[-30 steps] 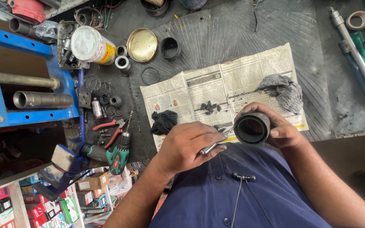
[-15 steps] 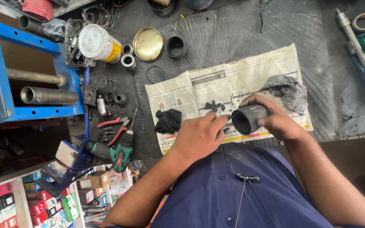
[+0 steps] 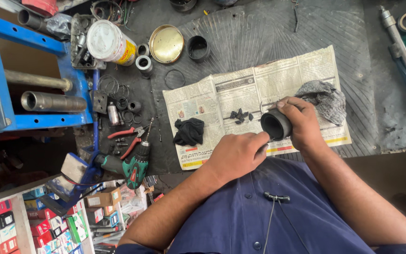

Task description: The person spreads a newspaper sheet over the workbench, then holds a black cylindrical metal part and uses a small hand tool to scrape debris from its inside and edges, letting the scrapings fall onto the newspaper. They occasionally wipe the part and the area with a cloth while continuing to scrape.

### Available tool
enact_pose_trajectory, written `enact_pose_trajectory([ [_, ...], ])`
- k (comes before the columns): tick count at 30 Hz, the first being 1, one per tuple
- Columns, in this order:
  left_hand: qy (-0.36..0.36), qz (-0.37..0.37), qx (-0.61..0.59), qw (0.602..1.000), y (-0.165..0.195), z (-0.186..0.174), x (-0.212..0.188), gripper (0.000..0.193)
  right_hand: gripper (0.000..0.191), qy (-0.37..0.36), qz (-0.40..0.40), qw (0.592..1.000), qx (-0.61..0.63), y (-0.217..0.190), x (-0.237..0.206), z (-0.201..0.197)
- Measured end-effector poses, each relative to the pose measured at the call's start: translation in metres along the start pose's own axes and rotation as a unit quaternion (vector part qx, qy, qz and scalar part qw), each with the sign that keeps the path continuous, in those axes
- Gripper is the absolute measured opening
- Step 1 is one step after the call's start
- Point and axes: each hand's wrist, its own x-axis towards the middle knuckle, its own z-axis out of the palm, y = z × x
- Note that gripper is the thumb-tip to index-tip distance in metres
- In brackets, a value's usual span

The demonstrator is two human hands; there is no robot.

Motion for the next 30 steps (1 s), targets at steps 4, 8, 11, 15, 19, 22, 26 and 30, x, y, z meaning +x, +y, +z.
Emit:
enact_pose_trajectory([
  [4,-0.006,-0.055,-0.08,0.995,0.001,0.0,0.002,0.022,0.025,0.032,-0.103,0.973,-0.206,-0.005,-0.009,0.003],
  [8,0.018,-0.068,-0.143,0.987,-0.001,-0.005,0.002,0.021,0.024,0.045,-0.135,0.955,-0.26,-0.011,-0.014,0.006],
  [11,0.044,-0.056,-0.162,0.984,-0.005,-0.005,0.004,0.021,0.025,0.057,-0.113,0.953,-0.274,-0.016,-0.015,0.008],
  [15,0.093,0.014,-0.1,0.99,-0.011,-0.003,0.009,0.018,0.027,0.059,-0.097,0.949,-0.295,-0.023,-0.015,0.009],
  [19,0.123,0.075,-0.053,0.988,-0.015,-0.006,0.008,0.016,0.029,0.068,-0.005,0.962,-0.265,-0.027,-0.013,0.011],
  [22,0.129,0.091,-0.021,0.987,-0.014,-0.008,0.008,0.016,0.031,0.05,0.013,0.962,-0.268,-0.03,-0.01,0.01],
  [26,0.148,0.06,0.001,0.987,-0.01,-0.008,0.013,0.016,0.036,0.025,0.058,0.954,-0.293,-0.034,-0.005,0.007],
  [30,0.159,0.065,0.047,0.984,-0.012,-0.011,0.016,0.009,0.039,0.001,0.083,0.937,-0.34,-0.04,-0.007,0.004],
])
